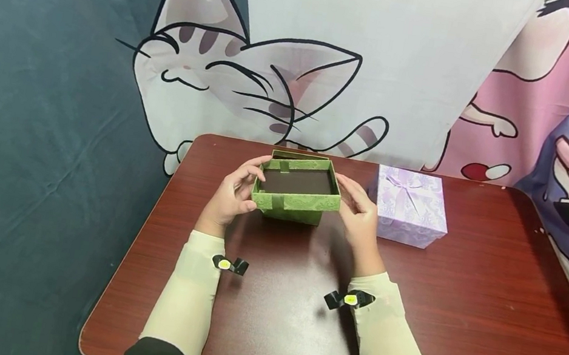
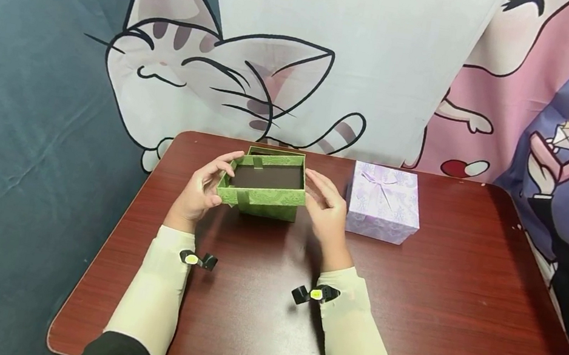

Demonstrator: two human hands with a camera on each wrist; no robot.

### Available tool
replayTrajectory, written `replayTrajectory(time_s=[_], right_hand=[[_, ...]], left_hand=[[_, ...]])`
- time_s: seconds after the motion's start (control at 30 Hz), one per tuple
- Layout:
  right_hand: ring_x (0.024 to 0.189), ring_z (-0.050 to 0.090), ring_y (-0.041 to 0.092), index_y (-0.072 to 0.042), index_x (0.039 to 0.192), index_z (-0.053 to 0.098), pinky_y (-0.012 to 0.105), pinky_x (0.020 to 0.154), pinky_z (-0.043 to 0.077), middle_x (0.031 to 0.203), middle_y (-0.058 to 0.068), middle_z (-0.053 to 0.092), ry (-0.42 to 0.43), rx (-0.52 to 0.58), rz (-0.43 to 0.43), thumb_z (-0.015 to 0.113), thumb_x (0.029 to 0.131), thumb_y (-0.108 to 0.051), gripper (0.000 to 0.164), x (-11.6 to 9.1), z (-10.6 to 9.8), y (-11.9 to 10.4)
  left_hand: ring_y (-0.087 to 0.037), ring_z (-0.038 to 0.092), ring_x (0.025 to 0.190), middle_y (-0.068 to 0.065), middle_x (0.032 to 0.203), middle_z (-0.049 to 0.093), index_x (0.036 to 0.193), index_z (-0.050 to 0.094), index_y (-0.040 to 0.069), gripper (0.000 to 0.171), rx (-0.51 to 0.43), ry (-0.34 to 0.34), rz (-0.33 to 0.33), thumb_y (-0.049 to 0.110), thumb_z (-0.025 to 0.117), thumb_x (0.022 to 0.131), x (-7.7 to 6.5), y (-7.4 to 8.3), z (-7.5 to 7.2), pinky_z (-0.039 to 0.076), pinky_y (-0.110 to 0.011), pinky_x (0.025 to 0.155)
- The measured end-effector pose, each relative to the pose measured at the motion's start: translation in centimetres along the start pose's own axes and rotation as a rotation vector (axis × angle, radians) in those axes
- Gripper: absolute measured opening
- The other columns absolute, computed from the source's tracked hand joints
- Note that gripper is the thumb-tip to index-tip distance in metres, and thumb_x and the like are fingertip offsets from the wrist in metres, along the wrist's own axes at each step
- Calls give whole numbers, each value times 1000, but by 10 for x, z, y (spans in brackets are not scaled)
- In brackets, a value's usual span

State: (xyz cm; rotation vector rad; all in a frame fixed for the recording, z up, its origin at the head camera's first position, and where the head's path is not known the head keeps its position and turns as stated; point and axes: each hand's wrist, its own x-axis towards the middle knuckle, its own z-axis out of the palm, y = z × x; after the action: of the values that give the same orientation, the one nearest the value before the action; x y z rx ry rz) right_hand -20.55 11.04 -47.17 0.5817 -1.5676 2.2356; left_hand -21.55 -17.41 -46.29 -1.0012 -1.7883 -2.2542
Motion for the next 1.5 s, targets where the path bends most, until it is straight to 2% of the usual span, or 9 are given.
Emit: replayTrajectory(time_s=[0.17,0.3,0.53,0.73,0.9,1.1,1.23,1.3,1.5], right_hand=[[127,61,31,29,141,38,32,102,56,142,37,52,-49,256,158,44,104,-1,48,-5,6,-13],[115,67,25,25,145,36,30,91,61,140,32,55,-17,254,313,48,108,-11,53,-4,10,-23],[99,72,21,20,147,39,28,82,63,132,25,62,19,244,493,50,103,2,49,0,10,-34],[101,72,20,18,148,40,28,80,63,135,26,60,-9,251,540,50,101,5,50,-1,12,-36],[106,70,19,16,149,41,29,84,63,145,33,50,-42,216,559,52,99,6,52,-6,20,-35],[110,67,17,12,150,44,29,89,61,149,29,50,-88,186,584,55,99,6,53,-15,31,-29],[104,69,15,11,149,45,28,86,62,133,18,64,-92,190,592,58,97,8,54,-21,38,-21],[90,68,10,10,149,46,22,78,60,115,10,71,-99,174,587,59,96,9,55,-24,42,-17],[64,53,2,8,148,50,14,58,46,83,-4,71,-115,67,553,65,93,11,57,-30,57,-1]], left_hand=[[-39,23,154,-31,160,31,108,46,-21,94,40,1,-26,54,92,74,-3,5,-4,23,-33,126],[-42,27,152,-20,163,33,111,52,-14,89,107,-18,-65,55,93,71,-5,8,-8,33,-31,120],[-33,23,156,-8,170,26,133,58,-7,98,166,-30,-109,59,92,69,-7,11,-10,26,-36,125],[-30,17,158,-7,173,16,155,43,-2,116,94,-31,-134,53,94,67,-14,15,-14,19,-43,127],[-23,18,158,-3,173,17,160,39,5,119,149,-47,-158,55,94,66,-26,22,-23,23,-34,125],[-22,11,159,-7,175,9,164,25,4,128,111,-66,-170,48,95,66,-46,28,-35,22,-28,124],[-21,8,159,-7,175,7,166,18,9,130,66,-73,-198,44,95,67,-57,29,-44,20,-29,124],[-21,7,160,-5,175,6,166,17,8,130,23,-74,-204,41,95,68,-62,29,-50,20,-27,124],[-27,9,159,-10,175,3,165,13,3,127,-185,-62,-187,26,96,72,-72,24,-66,31,-26,121]])
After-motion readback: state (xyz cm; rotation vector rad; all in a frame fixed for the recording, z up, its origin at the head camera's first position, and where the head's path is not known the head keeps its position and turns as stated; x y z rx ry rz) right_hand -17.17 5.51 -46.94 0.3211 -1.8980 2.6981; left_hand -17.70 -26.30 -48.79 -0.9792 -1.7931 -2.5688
